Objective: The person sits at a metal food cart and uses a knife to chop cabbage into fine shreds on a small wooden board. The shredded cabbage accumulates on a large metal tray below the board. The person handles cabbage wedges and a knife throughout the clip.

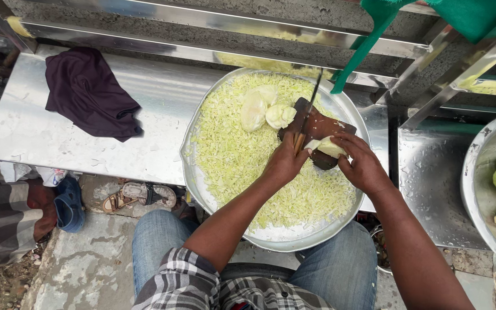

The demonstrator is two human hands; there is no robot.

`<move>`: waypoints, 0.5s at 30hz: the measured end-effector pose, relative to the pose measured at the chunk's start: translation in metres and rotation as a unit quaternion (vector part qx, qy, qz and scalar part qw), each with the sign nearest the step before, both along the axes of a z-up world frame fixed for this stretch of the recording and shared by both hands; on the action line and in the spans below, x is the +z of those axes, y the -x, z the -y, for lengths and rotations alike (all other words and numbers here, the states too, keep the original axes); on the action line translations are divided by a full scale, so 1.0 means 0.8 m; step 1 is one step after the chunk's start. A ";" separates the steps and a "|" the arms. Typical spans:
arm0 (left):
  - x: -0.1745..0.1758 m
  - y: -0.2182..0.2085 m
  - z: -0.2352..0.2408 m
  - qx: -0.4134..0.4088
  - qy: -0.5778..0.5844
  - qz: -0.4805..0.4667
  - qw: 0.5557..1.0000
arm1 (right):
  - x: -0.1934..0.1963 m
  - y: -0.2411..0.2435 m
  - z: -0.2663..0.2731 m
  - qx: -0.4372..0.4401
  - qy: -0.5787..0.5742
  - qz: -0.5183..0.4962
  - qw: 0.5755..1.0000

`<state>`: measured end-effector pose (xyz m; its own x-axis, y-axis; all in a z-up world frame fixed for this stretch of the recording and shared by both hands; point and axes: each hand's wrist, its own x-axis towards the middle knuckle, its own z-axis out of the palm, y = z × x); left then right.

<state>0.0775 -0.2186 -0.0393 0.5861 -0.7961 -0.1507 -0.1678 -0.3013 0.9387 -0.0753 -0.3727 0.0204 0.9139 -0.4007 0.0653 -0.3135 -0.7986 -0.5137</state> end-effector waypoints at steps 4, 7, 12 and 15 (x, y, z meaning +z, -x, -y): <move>-0.003 0.000 0.009 0.050 0.106 0.116 0.986 | 0.003 -0.008 -0.003 -0.007 0.014 -0.034 0.999; -0.007 0.000 0.017 0.015 0.016 -0.075 0.997 | 0.009 -0.014 -0.005 0.001 0.042 -0.049 0.998; -0.021 0.018 0.020 0.010 0.053 -0.149 0.987 | 0.003 -0.008 -0.011 -0.015 0.046 -0.008 0.999; -0.028 0.030 0.028 0.032 0.084 -0.204 0.975 | -0.006 0.000 -0.013 -0.033 0.023 0.044 0.998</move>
